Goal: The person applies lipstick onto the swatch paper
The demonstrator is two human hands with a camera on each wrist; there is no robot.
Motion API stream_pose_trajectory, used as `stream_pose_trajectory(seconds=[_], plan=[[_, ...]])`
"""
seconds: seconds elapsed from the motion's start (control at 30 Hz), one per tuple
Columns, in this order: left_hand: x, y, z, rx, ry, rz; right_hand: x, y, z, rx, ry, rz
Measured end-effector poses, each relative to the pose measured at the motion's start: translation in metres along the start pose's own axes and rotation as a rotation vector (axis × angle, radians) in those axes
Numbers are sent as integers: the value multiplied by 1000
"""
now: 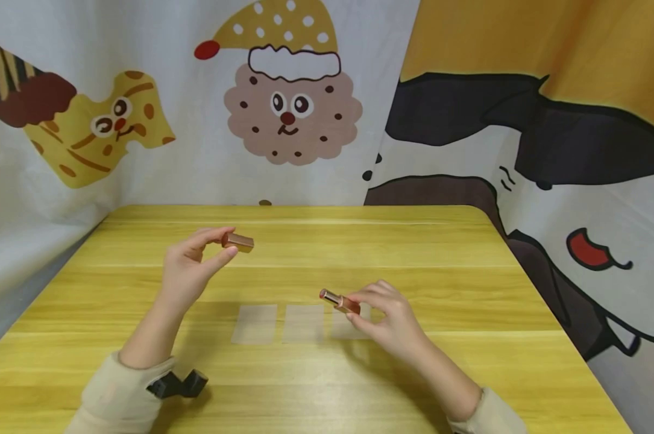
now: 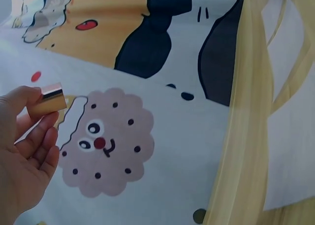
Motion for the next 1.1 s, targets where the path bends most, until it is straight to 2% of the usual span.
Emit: stream_pose_trajectory(seconds=[0.23, 0.4, 0.63, 0.83, 1.1], plan=[[-18, 6, -11, -47, 23, 74, 1, 0, 0, -16, -2, 7], [-28, 9, -23, -90, 82, 101, 1, 0, 1, -24, 10, 13], [-36, 9, -40, -145, 192, 78, 1, -1, 1, -32, -1, 24], [-41, 10, -55, -179, 221, 49, 2, 0, -1, -49, -9, 28], [-43, 8, -71, -226, 268, 4, 4, -2, 5, 21, 0, -8]])
Point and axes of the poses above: each hand's wrist, its own y-axis towards the middle knuckle, its own x-axis out of the palm, z = x × y, the point moved 7 cm from there along y, towards the middle knuckle, and after that the axes turned 7 degrees about y, right-handed, at the moved point
